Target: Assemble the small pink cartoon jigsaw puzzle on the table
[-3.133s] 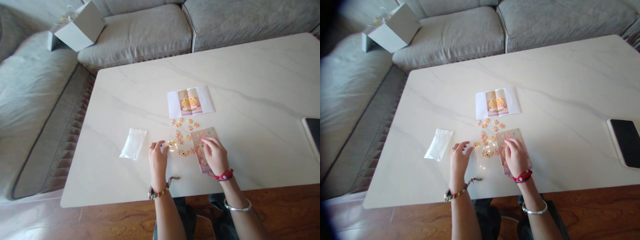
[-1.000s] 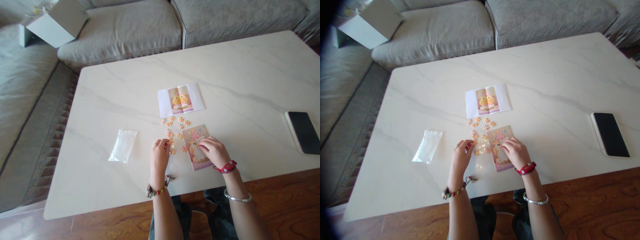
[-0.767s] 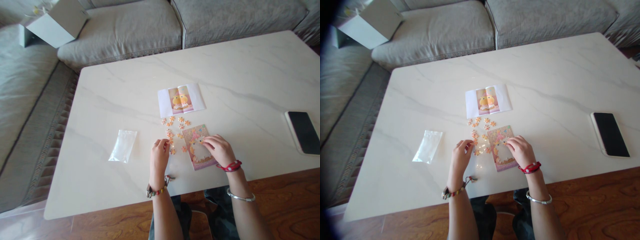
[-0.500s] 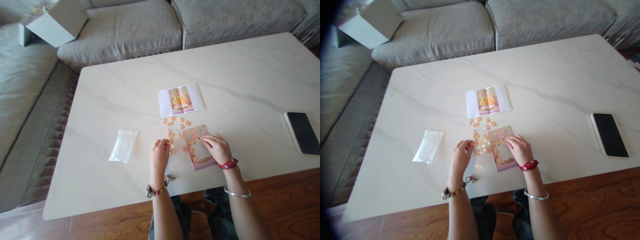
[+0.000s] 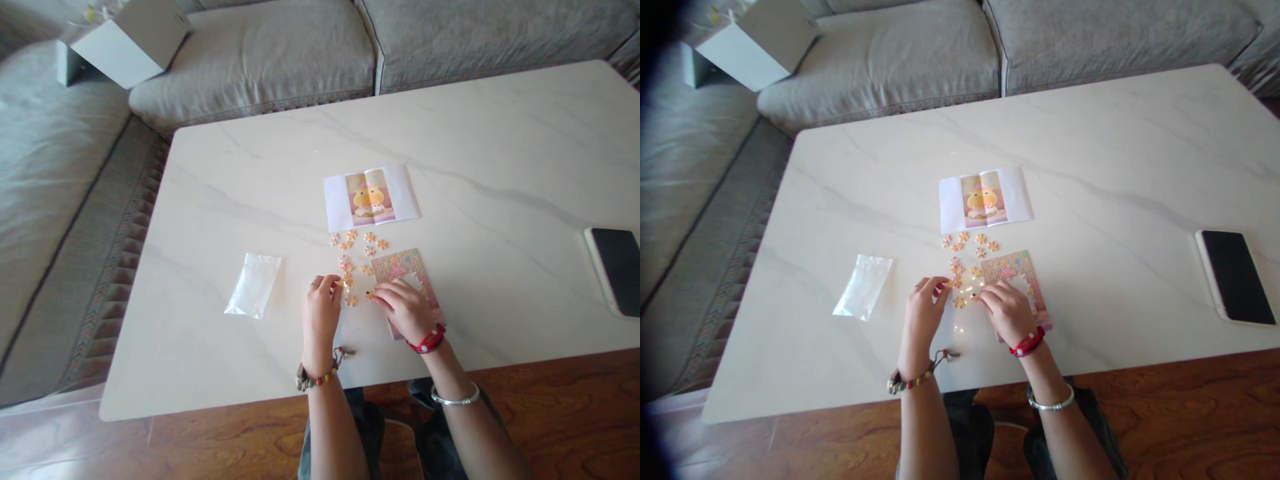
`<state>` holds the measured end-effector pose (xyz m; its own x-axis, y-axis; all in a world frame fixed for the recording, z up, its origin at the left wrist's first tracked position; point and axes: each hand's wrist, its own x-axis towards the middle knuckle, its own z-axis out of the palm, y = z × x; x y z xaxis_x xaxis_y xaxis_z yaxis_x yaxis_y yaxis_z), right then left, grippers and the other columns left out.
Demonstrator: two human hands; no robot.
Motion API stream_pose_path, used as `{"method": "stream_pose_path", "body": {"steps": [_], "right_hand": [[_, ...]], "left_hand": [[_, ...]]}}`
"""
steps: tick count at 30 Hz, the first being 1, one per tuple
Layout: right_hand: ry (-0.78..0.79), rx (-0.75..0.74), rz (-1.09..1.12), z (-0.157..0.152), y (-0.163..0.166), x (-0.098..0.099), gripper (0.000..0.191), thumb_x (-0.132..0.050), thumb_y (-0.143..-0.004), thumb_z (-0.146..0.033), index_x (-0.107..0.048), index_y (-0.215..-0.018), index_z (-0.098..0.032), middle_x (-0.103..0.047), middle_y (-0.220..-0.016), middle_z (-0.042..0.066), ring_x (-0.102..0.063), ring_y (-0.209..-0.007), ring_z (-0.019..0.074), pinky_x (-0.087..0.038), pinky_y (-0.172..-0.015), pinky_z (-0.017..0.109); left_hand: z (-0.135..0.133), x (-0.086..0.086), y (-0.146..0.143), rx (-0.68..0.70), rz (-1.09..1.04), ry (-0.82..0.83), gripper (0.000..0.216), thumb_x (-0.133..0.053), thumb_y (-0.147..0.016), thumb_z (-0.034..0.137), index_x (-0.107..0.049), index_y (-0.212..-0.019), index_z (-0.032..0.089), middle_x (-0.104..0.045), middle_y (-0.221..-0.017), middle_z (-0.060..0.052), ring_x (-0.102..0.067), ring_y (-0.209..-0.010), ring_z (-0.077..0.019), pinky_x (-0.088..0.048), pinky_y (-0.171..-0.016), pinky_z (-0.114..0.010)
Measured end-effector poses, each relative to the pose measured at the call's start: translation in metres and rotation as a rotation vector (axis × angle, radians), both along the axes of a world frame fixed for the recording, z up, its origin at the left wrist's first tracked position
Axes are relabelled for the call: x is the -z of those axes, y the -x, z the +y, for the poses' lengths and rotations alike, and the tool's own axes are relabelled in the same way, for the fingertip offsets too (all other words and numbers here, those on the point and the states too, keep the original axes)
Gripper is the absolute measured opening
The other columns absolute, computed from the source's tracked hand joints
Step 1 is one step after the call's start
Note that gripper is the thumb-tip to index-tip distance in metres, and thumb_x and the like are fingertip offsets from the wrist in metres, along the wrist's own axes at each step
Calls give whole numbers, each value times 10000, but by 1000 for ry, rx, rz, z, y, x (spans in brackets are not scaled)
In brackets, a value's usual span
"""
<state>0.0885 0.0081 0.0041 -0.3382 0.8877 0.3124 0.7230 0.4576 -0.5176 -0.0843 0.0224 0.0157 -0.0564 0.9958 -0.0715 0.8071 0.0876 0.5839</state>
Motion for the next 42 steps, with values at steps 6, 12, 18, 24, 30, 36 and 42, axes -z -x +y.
{"method": "stream_pose_path", "body": {"steps": [6,12,18,24,30,36,42], "right_hand": [[49,79,-17,1,20,4,154,-485,-799,-115,-628,-780,-171,-650,-928,60,-540,-845,185,-469,-744,320],[90,-8,-37,-6,24,-6,154,-543,-769,-157,-610,-906,-171,-599,-1010,81,-515,-904,202,-445,-800,347],[142,32,-144,-9,45,1,147,-579,-738,-158,-594,-879,-196,-591,-976,69,-517,-872,223,-416,-746,372],[133,45,-123,-8,45,-3,83,-561,-757,-160,-578,-834,-185,-606,-910,69,-523,-834,213,-398,-715,359],[83,117,-11,0,-3,-8,98,-520,-779,-149,-574,-857,-171,-635,-811,59,-561,-773,183,-444,-721,324],[46,237,-69,5,-50,-2,135,-497,-789,-171,-598,-878,-183,-644,-763,58,-574,-703,181,-477,-659,317],[35,226,-72,6,-49,3,210,-454,-805,-152,-615,-934,-194,-657,-884,75,-585,-815,197,-480,-726,344]], "left_hand": [[-2,-3,7,60,-25,34,93,-506,-771,186,-590,-811,186,-536,-715,-1,-506,-657,-116,-406,-645,-245],[-4,-8,11,47,-20,61,95,-522,-756,172,-595,-814,187,-504,-669,16,-483,-613,-105,-394,-620,-235],[-4,-4,11,25,10,38,127,-496,-769,171,-597,-843,185,-513,-679,4,-503,-654,-122,-401,-641,-245],[-4,-4,12,27,22,48,138,-472,-788,184,-596,-850,180,-507,-674,3,-500,-636,-117,-399,-629,-242],[-3,-5,11,24,15,70,134,-492,-769,167,-600,-848,171,-509,-684,1,-495,-634,-114,-395,-632,-240],[-3,-3,7,26,13,57,144,-492,-758,156,-606,-843,182,-515,-686,0,-495,-638,-116,-395,-630,-240],[-2,-1,7,41,18,45,144,-489,-766,171,-603,-853,187,-515,-692,-3,-496,-651,-121,-395,-632,-243]]}}
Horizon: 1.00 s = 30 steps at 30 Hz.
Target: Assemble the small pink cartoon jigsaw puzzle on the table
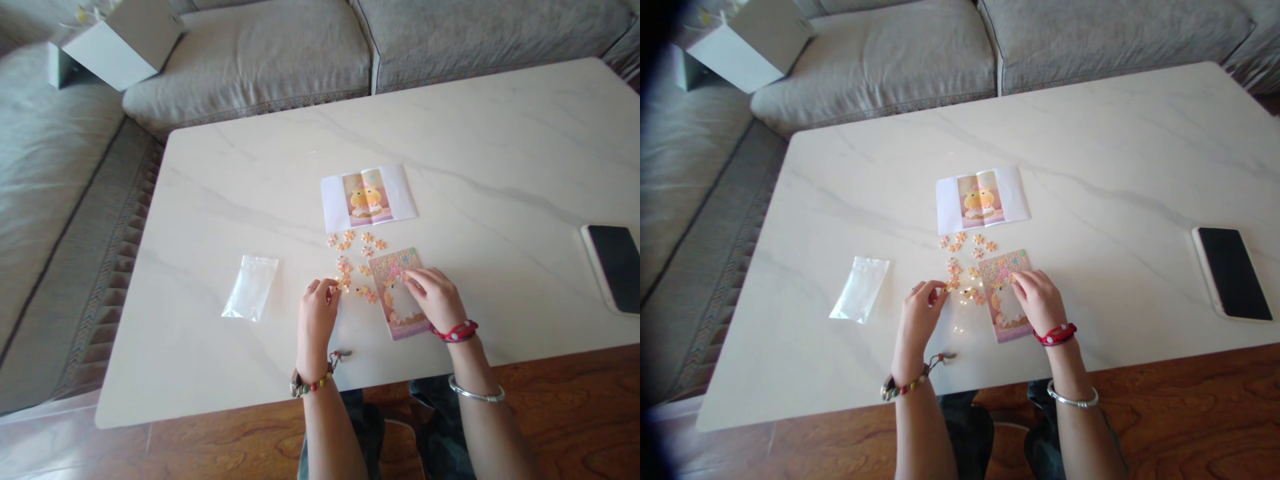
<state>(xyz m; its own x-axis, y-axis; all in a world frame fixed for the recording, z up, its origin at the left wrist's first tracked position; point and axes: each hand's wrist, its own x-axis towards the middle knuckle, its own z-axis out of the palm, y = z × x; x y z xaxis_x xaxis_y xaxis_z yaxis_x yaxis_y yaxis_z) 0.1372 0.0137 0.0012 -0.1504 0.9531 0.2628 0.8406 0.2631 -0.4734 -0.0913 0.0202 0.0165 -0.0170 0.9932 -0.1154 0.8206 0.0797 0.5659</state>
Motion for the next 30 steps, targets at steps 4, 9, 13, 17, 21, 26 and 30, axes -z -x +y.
{"method": "stream_pose_path", "body": {"steps": [4,9,13,17,21,26,30], "right_hand": [[11,-22,27,1,1,1,233,-458,-803,-160,-616,-970,-202,-658,-902,71,-586,-843,197,-487,-739,347],[27,-45,17,1,-1,3,213,-482,-791,-160,-622,-946,-199,-650,-908,71,-580,-840,198,-490,-743,347],[21,-62,21,1,-1,1,223,-465,-797,-158,-624,-946,-207,-645,-921,73,-578,-842,196,-491,-736,344],[2,-41,21,1,-5,0,222,-459,-801,-172,-623,-945,-209,-645,-905,72,-584,-828,194,-489,-733,340],[22,10,32,1,-12,1,203,-473,-795,-204,-622,-934,-205,-634,-873,68,-589,-757,178,-489,-700,314],[84,71,104,1,-10,1,117,-519,-768,-245,-611,-801,-181,-609,-727,45,-558,-597,140,-471,-582,265],[140,207,216,1,-5,-3,135,-544,-746,-305,-610,-736,-188,-628,-645,27,-565,-547,137,-467,-556,259]], "left_hand": [[0,0,1,-5,2,-2,138,-497,-758,163,-600,-847,184,-510,-686,0,-494,-644,-119,-394,-631,-242],[0,0,2,-4,2,9,139,-481,-770,167,-598,-844,181,-507,-679,-2,-488,-637,-119,-388,-623,-241],[0,0,3,-3,6,-11,138,-488,-761,166,-603,-835,187,-506,-665,2,-488,-634,-120,-388,-620,-240],[-1,2,4,-5,2,-14,142,-487,-762,166,-601,-844,188,-505,-667,3,-492,-639,-120,-389,-626,-243],[-1,2,5,-1,7,-14,149,-479,-768,165,-601,-850,189,-515,-681,-3,-496,-652,-124,-390,-628,-244],[0,1,3,-3,5,-8,142,-488,-760,155,-601,-840,188,-518,-684,-4,-498,-655,-125,-389,-630,-243],[-1,1,3,-4,7,-4,136,-490,-764,160,-598,-843,187,-513,-680,-2,-498,-648,-124,-389,-628,-241]]}}
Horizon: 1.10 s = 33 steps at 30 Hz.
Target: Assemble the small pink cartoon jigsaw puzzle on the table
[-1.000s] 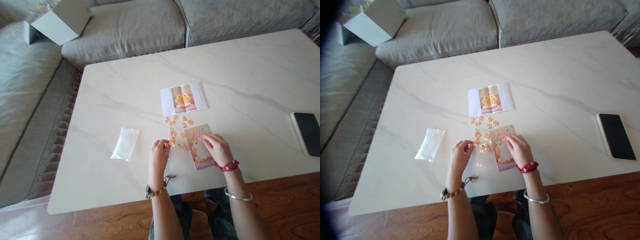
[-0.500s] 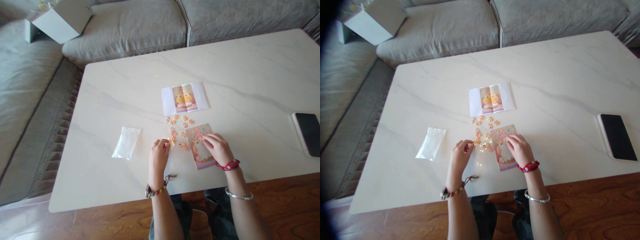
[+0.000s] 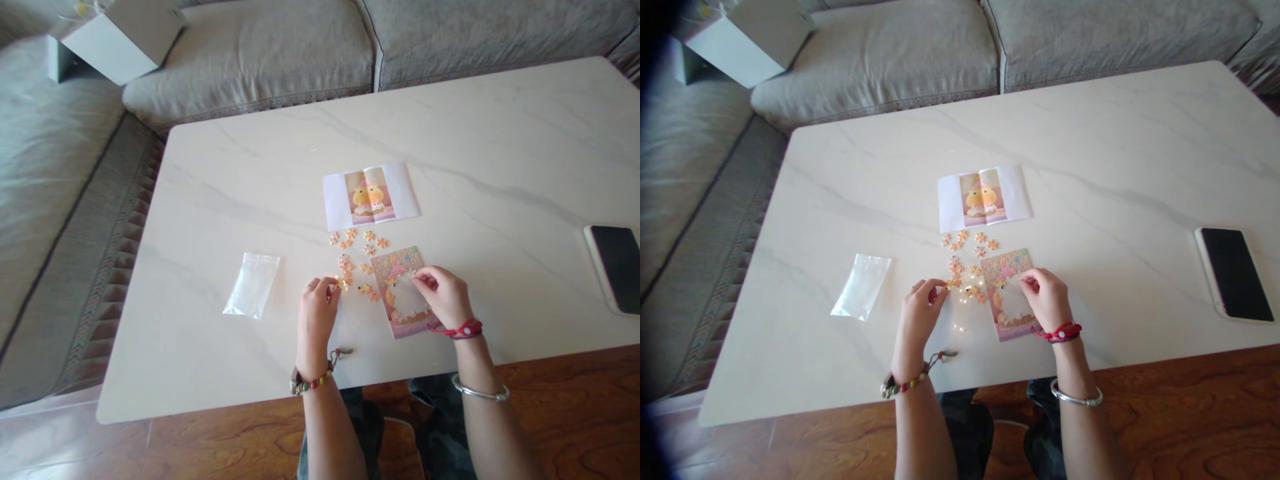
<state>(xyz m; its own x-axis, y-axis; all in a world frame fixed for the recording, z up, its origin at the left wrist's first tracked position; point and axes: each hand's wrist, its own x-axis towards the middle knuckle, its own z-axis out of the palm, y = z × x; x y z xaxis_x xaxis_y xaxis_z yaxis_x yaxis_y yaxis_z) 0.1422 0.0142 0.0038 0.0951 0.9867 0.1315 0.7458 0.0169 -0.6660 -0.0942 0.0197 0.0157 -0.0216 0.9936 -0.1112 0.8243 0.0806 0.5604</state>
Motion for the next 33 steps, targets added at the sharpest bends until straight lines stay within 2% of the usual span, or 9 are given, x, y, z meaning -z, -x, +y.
{"method": "stream_pose_path", "body": {"steps": [5,8,11,15,18,22,28,33], "right_hand": [[195,88,238,-2,-1,-5,258,-521,-748,-365,-643,-877,-178,-677,-703,48,-620,-585,162,-481,-538,264],[291,169,454,-2,-1,-6,284,-545,-714,-410,-622,-821,-159,-674,-698,66,-638,-597,187,-470,-451,245],[330,242,551,-2,2,-8,288,-572,-677,-434,-589,-765,-160,-671,-723,69,-643,-586,193,-472,-429,241],[357,270,419,-2,4,-9,275,-558,-686,-441,-597,-738,-174,-666,-673,47,-632,-553,180,-456,-443,238],[286,248,211,-2,5,-8,237,-543,-707,-402,-626,-717,-180,-657,-612,30,-617,-543,163,-463,-543,255],[155,175,37,1,7,-5,232,-522,-717,-375,-643,-701,-177,-666,-675,52,-596,-582,160,-448,-603,266],[184,214,32,1,9,-5,225,-535,-710,-367,-654,-694,-177,-657,-610,35,-583,-536,149,-432,-558,245],[208,182,88,-2,0,-7,234,-542,-713,-385,-650,-696,-179,-649,-586,23,-581,-531,147,-430,-547,242]], "left_hand": [[0,0,-1,-1,3,8,126,-496,-763,157,-595,-838,184,-510,-678,-1,-501,-653,-126,-390,-633,-241],[1,0,-1,5,2,4,129,-489,-768,161,-593,-842,185,-511,-683,-2,-501,-658,-127,-389,-637,-243],[0,1,-1,3,2,1,131,-484,-774,169,-593,-846,183,-509,-677,0,-501,-660,-127,-390,-635,-242],[0,2,-1,-1,2,0,130,-483,-777,175,-594,-846,181,-509,-674,0,-500,-663,-126,-392,-637,-242],[0,2,0,-2,1,0,131,-482,-776,173,-594,-845,182,-511,-677,-1,-499,-664,-127,-392,-633,-240],[0,2,0,2,9,1,136,-481,-776,173,-595,-850,181,-509,-670,0,-499,-656,-126,-393,-630,-239],[0,0,1,-7,9,4,139,-484,-773,170,-599,-850,176,-510,-668,-1,-497,-648,-125,-393,-634,-240],[0,1,1,-9,0,-1,138,-485,-771,170,-599,-849,178,-512,-678,-2,-493,-653,-125,-386,-639,-243]]}}
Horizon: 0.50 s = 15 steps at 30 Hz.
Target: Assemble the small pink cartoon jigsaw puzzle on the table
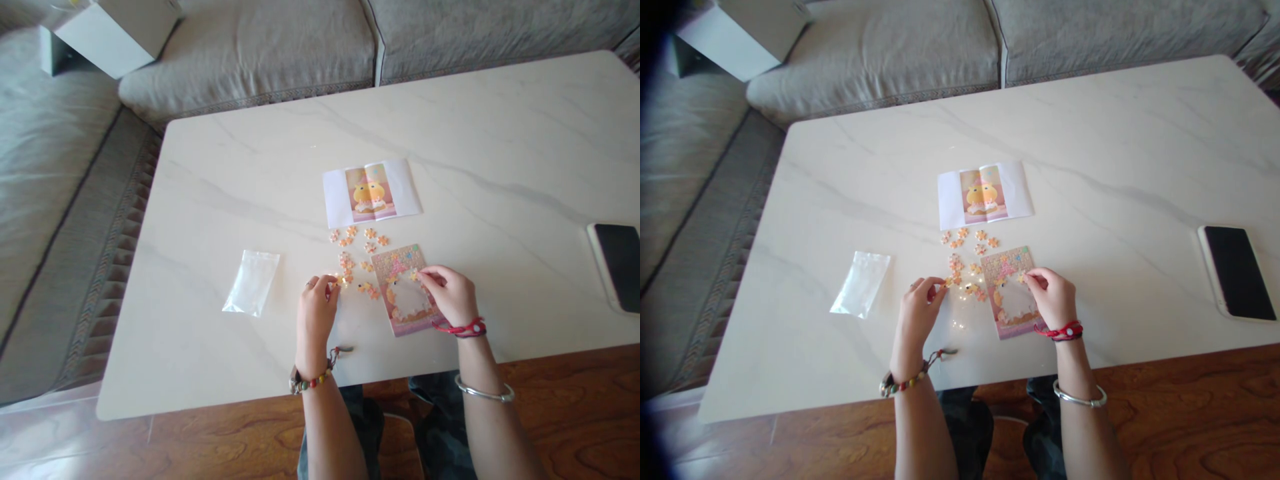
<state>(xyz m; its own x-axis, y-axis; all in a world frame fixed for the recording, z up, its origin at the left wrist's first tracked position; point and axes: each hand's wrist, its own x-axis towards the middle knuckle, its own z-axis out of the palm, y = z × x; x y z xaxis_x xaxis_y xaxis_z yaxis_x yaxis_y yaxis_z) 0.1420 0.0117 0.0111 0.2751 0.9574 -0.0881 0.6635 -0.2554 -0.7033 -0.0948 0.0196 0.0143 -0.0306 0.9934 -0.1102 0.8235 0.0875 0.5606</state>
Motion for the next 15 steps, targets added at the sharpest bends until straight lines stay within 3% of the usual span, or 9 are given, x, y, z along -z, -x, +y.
{"method": "stream_pose_path", "body": {"steps": [4,7,11,15], "right_hand": [[-19,-108,137,0,12,-6,224,-533,-741,-375,-641,-741,-179,-669,-689,34,-588,-583,144,-442,-562,239],[-58,-273,158,-1,36,-10,146,-524,-767,-285,-630,-743,-187,-663,-722,23,-580,-604,126,-440,-588,229],[-47,-482,70,-7,71,-7,126,-507,-771,-155,-621,-725,-186,-637,-701,19,-576,-640,125,-428,-601,226],[-69,-537,-130,-11,84,2,151,-502,-767,-123,-628,-722,-194,-623,-758,37,-572,-665,136,-417,-592,237]], "left_hand": [[0,0,0,-36,8,-5,139,-478,-786,199,-598,-854,180,-508,-679,-2,-487,-642,-126,-379,-625,-245],[0,-1,1,-76,22,-24,148,-469,-795,226,-597,-851,178,-507,-678,-4,-486,-636,-129,-377,-622,-251],[0,-1,5,-130,32,-39,153,-460,-787,206,-597,-849,173,-511,-687,-9,-494,-637,-131,-388,-632,-256],[-1,-1,10,-145,34,-41,166,-446,-784,183,-593,-859,176,-522,-714,-15,-495,-638,-131,-394,-635,-261]]}}
